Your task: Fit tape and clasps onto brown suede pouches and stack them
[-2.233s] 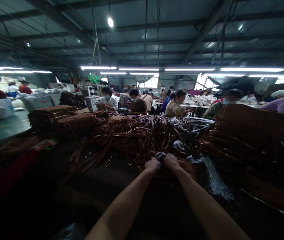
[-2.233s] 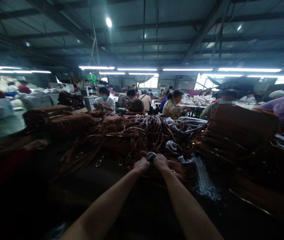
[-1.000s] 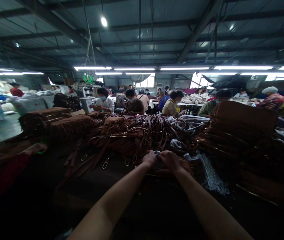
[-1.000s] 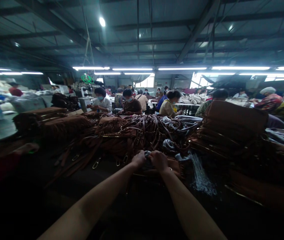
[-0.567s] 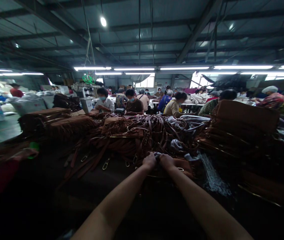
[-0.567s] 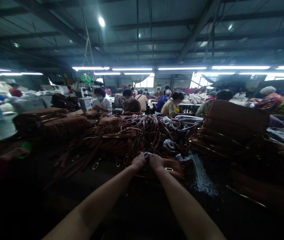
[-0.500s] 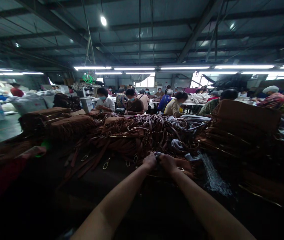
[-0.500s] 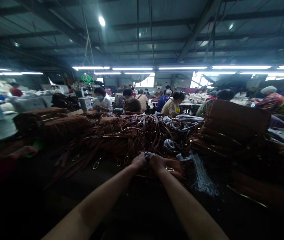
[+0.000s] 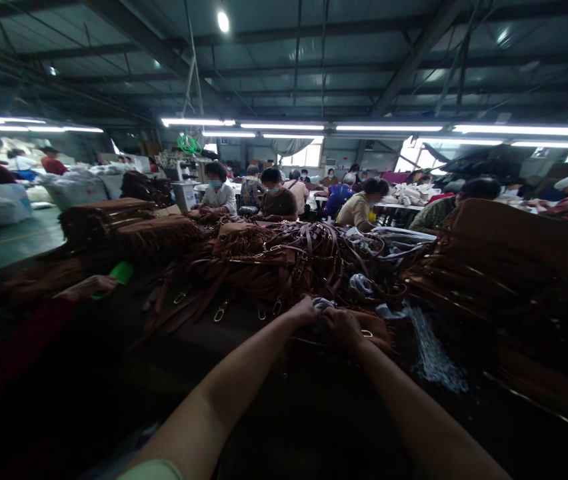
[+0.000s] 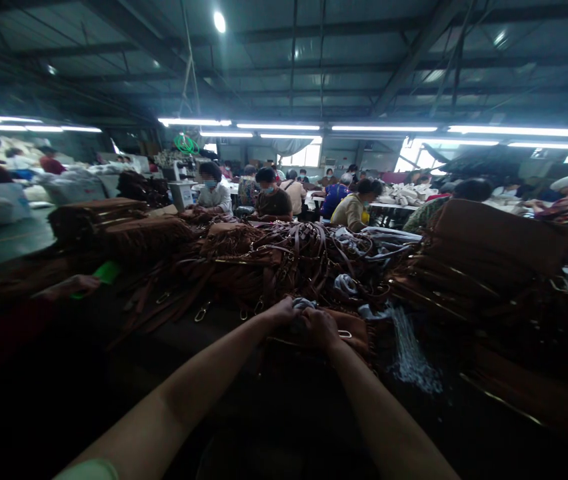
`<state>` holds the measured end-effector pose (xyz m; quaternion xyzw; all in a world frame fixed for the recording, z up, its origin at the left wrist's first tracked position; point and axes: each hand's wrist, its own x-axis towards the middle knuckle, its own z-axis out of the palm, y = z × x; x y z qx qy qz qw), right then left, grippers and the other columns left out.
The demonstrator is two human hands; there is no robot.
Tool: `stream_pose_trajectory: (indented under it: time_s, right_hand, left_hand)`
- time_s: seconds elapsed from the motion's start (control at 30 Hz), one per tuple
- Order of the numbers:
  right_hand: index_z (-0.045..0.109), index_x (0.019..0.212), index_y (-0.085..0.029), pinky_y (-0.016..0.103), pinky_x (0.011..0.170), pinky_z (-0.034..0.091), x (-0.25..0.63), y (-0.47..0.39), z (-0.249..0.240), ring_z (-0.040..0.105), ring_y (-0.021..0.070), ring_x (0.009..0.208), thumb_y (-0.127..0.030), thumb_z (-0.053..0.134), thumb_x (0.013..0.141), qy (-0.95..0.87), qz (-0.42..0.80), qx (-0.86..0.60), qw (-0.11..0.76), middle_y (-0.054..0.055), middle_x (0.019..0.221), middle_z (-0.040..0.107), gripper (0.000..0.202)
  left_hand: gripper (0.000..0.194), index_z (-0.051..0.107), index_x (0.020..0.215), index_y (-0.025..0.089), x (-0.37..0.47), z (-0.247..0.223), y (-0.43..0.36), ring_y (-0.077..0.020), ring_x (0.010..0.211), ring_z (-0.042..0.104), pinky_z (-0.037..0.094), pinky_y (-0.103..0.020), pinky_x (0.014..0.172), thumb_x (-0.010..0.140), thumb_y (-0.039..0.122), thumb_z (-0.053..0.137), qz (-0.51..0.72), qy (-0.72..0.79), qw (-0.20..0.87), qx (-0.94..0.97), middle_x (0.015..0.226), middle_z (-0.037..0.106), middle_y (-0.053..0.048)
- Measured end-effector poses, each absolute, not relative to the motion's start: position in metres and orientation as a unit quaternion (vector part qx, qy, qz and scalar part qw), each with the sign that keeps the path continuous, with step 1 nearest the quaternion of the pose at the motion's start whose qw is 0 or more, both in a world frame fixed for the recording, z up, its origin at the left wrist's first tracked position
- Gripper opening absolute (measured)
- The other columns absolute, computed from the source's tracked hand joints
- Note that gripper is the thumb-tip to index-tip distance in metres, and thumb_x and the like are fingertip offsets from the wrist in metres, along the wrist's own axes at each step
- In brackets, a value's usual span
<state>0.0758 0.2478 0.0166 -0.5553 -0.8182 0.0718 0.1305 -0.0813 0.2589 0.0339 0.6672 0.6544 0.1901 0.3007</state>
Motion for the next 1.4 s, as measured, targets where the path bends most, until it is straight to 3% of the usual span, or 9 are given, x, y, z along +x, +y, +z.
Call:
stream_pose_trajectory:
  time_s: [0.1, 0.2, 0.33, 0.47, 0.7, 0.8, 0.9, 1.07, 1.4]
  right_hand:
    - [0.065, 0.095, -0.022, 0.022, 0.066, 0.031, 0.077, 0.250, 0.014, 0.062, 0.0150, 0.086, -0.034, 0.047, 0.087, -0.816, 0.066, -0.558, 0.139, 0.003, 0.092, 0.069, 0.023]
    - [0.066, 0.094, -0.022, 0.021, 0.066, 0.031, 0.077, 0.252, 0.011, 0.061, 0.0138, 0.084, -0.033, 0.049, 0.087, -0.813, 0.082, -0.554, 0.160, 0.003, 0.091, 0.069, 0.022]
    - [0.066, 0.095, -0.019, 0.021, 0.067, 0.033, 0.078, 0.258, 0.009, 0.062, 0.0138, 0.083, -0.031, 0.048, 0.086, -0.814, 0.103, -0.544, 0.175, 0.005, 0.091, 0.069, 0.023]
    - [0.066, 0.093, -0.020, 0.023, 0.067, 0.033, 0.078, 0.259, 0.007, 0.062, 0.0159, 0.085, -0.030, 0.049, 0.084, -0.825, 0.078, -0.533, 0.171, 0.005, 0.090, 0.069, 0.021]
    - [0.064, 0.083, -0.021, 0.024, 0.063, 0.033, 0.078, 0.250, 0.007, 0.063, 0.0188, 0.078, -0.047, 0.061, 0.075, -0.850, 0.031, -0.504, 0.152, 0.005, 0.082, 0.069, 0.028]
    - [0.063, 0.086, -0.021, 0.025, 0.066, 0.034, 0.078, 0.250, 0.005, 0.063, 0.0187, 0.080, -0.046, 0.060, 0.076, -0.854, 0.024, -0.490, 0.171, 0.006, 0.085, 0.069, 0.027]
    - [0.064, 0.088, -0.020, 0.024, 0.067, 0.035, 0.078, 0.257, 0.002, 0.062, 0.0172, 0.083, -0.037, 0.050, 0.084, -0.831, 0.055, -0.528, 0.168, 0.006, 0.088, 0.069, 0.022]
    - [0.066, 0.086, -0.019, 0.022, 0.070, 0.035, 0.077, 0.267, 0.000, 0.061, 0.0153, 0.085, -0.027, 0.049, 0.083, -0.814, 0.124, -0.537, 0.181, 0.005, 0.088, 0.069, 0.020]
    - [0.066, 0.073, -0.016, 0.021, 0.056, 0.032, 0.084, 0.281, -0.003, 0.051, 0.0106, 0.062, -0.035, 0.051, 0.078, -0.833, 0.248, -0.463, 0.177, 0.001, 0.069, 0.063, 0.025]
  left_hand:
    - [0.043, 0.056, 0.112, 0.017, -0.098, 0.047, 0.247, -0.0228, 0.101, 0.059, 0.045, -0.028, 0.085, 0.084, 0.050, 0.051, 0.212, 0.655, 0.169, 0.705, 0.111, 0.061, -0.011]
    - [0.031, 0.063, 0.101, 0.022, -0.114, 0.043, 0.229, -0.0204, 0.100, 0.058, 0.042, -0.027, 0.089, 0.082, 0.045, 0.056, 0.217, 0.561, 0.084, 0.795, 0.105, 0.062, -0.006]
    - [0.026, 0.069, 0.092, 0.026, -0.118, 0.017, 0.214, -0.0163, 0.085, 0.060, 0.044, -0.023, 0.077, 0.073, 0.042, 0.067, 0.193, 0.506, 0.126, 0.831, 0.095, 0.062, 0.000]
    - [0.017, 0.071, 0.089, 0.024, -0.108, 0.005, 0.218, -0.0132, 0.080, 0.058, 0.044, -0.022, 0.071, 0.079, 0.034, 0.061, 0.238, 0.499, 0.168, 0.816, 0.094, 0.062, 0.000]
    - [0.012, 0.065, 0.085, 0.018, -0.096, 0.021, 0.236, -0.0166, 0.096, 0.053, 0.041, -0.027, 0.088, 0.085, 0.024, 0.055, 0.280, 0.395, 0.021, 0.875, 0.097, 0.062, -0.004]
    - [0.012, 0.062, 0.090, 0.018, -0.095, 0.018, 0.243, -0.0175, 0.095, 0.054, 0.039, -0.030, 0.092, 0.086, 0.027, 0.055, 0.245, 0.400, -0.020, 0.883, 0.093, 0.063, -0.004]
    - [0.016, 0.061, 0.092, 0.017, -0.095, 0.011, 0.249, -0.0180, 0.094, 0.055, 0.039, -0.031, 0.093, 0.086, 0.031, 0.056, 0.217, 0.404, -0.045, 0.887, 0.093, 0.063, -0.005]
    - [0.015, 0.060, 0.099, 0.017, -0.095, 0.003, 0.251, -0.0164, 0.093, 0.058, 0.043, -0.028, 0.087, 0.090, 0.025, 0.050, 0.202, 0.398, -0.055, 0.893, 0.097, 0.063, -0.005]
    - [0.013, 0.062, 0.088, 0.016, -0.097, -0.008, 0.262, -0.0168, 0.082, 0.062, 0.047, -0.025, 0.073, 0.087, 0.024, 0.052, 0.223, 0.457, -0.006, 0.861, 0.087, 0.067, -0.004]
